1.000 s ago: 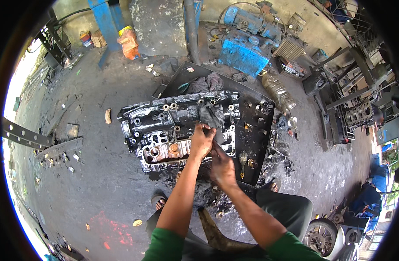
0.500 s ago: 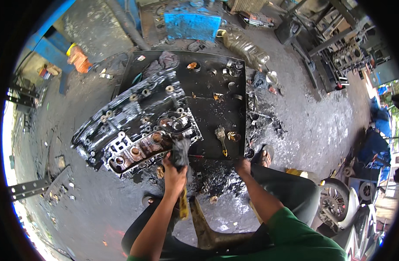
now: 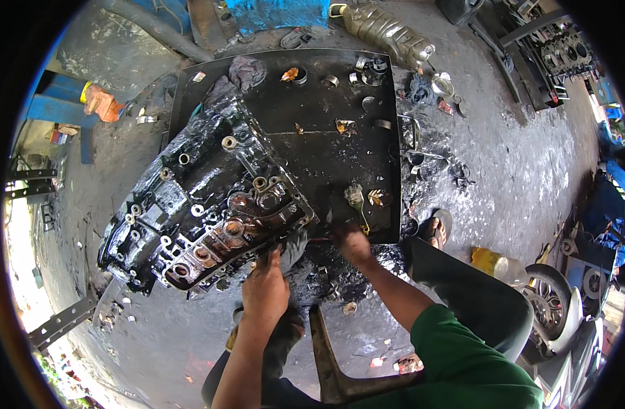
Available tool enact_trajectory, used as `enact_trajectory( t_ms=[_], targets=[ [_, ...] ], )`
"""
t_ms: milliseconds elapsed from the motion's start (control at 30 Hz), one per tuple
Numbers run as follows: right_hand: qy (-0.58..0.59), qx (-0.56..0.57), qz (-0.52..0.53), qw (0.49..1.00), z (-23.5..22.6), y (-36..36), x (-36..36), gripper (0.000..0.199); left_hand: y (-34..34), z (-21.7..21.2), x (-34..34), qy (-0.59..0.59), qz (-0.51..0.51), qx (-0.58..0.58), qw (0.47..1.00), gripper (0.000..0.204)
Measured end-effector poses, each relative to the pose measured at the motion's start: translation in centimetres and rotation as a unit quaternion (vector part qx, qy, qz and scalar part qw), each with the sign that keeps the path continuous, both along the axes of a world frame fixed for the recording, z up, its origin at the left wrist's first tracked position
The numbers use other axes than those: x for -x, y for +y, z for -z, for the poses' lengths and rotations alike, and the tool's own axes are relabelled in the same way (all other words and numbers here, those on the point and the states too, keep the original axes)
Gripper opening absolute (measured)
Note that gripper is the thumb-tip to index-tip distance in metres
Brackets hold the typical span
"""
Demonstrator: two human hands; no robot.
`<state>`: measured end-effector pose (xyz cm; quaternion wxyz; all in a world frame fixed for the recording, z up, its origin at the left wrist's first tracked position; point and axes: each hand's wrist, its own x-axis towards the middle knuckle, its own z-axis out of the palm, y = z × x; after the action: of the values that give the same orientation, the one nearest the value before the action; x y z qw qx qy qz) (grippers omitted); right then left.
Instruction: The person cleans a disassembled engine block using a rag and a screwdriver. They wipe surfaces, scrape residue from bolt holes and cavities, and repeatedly wipe the block to remove grime.
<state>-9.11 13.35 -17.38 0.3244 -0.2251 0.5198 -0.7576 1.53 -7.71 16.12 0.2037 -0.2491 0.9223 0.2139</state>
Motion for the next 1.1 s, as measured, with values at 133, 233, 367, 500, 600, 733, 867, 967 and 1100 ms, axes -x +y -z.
enact_trajectory(
  t_ms=[133,233,367,500,600,733,867,967,1100],
  targets=[
    [0.416,-0.379,-0.094,0.821,-3.6,-6.2,-3.4,0.037,-0.8,1.1,-1.9,-0.075,0.044,0.006,0.996,0.049],
    [0.408,-0.404,-0.11,0.811,-4.2,-8.8,-3.4,0.038,-0.9,1.1,-3.0,-0.041,0.063,-0.007,0.997,0.046],
    [0.393,-0.49,-0.209,0.749,-2.1,-7.0,-1.6,0.035,-1.3,0.6,-2.8,-0.07,0.043,-0.036,0.996,0.044],
    [0.226,-0.3,-0.076,0.924,-1.2,-1.5,1.3,0.027,-1.6,0.1,-2.4,-0.02,0.053,-0.093,0.994,0.056],
    [0.115,-0.347,-0.12,0.923,-3.3,2.7,4.0,0.027,-1.1,-0.4,-2.4,-0.051,0.078,-0.092,0.991,0.044],
    [0.282,-0.625,-0.122,0.718,-6.9,3.6,6.0,0.035,-0.1,-1.3,-1.8,-0.029,0.116,-0.087,0.989,0.039],
    [0.263,-0.609,-0.112,0.74,-14.9,2.3,8.1,0.031,0.9,-2.6,-1.4,-0.072,0.096,-0.106,0.987,0.039],
    [0.264,-0.54,-0.064,0.797,-24.5,0.5,11.0,0.024,1.2,-3.6,-1.5,-0.009,0.102,-0.065,0.993,0.036],
    [0.405,-0.457,-0.089,0.787,-35.5,-4.1,14.1,0.026,1.4,-4.0,-0.7,0.043,0.116,-0.064,0.99,0.04]
  ],
)
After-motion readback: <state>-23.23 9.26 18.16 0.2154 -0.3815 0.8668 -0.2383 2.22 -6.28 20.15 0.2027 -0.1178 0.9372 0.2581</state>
